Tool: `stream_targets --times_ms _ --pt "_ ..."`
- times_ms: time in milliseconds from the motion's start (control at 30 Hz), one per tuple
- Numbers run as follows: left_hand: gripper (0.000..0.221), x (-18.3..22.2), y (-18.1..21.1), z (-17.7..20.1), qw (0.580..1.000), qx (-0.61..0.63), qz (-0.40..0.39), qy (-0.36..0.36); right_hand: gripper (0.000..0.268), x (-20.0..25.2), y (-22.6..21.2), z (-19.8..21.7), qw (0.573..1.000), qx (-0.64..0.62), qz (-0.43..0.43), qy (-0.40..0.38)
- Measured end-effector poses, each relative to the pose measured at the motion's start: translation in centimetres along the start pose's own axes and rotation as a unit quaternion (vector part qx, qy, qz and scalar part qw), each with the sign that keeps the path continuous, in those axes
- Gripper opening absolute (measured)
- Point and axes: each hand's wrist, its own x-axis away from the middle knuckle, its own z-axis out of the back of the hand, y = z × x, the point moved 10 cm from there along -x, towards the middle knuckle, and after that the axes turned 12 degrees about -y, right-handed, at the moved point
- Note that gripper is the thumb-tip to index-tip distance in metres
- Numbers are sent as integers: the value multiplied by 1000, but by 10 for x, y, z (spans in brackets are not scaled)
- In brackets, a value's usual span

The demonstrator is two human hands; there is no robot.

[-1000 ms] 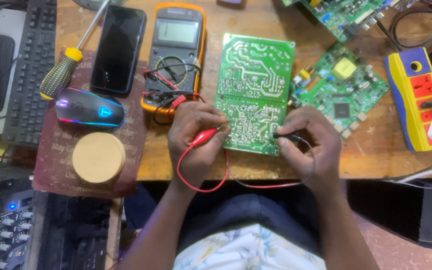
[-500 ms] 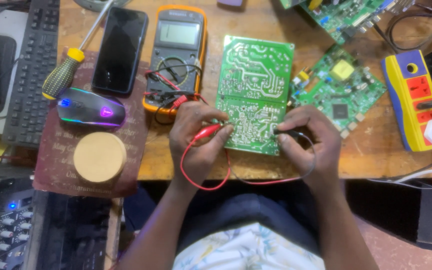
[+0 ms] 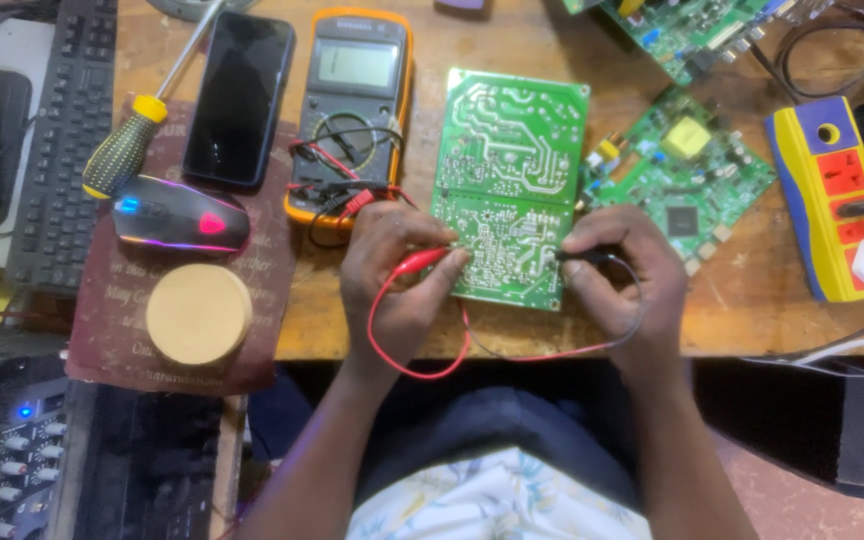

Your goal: Testing electrical components on a circuit board using a digital multimeter to diagnose issues.

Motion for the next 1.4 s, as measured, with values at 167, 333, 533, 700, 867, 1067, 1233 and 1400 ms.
stream_targets --times_ms 167,333,533,700,867,1067,1233,1400 --pt "16 0 1 1 1000 -8 8 -3 10 2 4 3 999 -9 -30 25" --pt "15 2 -1 4 1000 -4 27 10 13 7 -5 5 993 29 -58 96" --pt "14 5 3 12 999 -1 38 37 13 3 -10 0 984 -10 -109 139" --pt "20 9 8 26 989 -143 43 -4 16 4 -5 4 984 11 -93 153" --pt "17 12 -19 14 970 -152 162 -98 23 1 -6 3 978 114 -123 124" --pt "43 40 -60 -13 931 77 342 -97 33 3 -8 6 982 131 -95 96" --pt "56 31 -36 -17 910 259 321 -43 26 0 -12 9 988 109 -72 80" --pt "45 -3 47 2 992 -39 96 -69 21 -10 -18 -20 986 161 -26 -26"
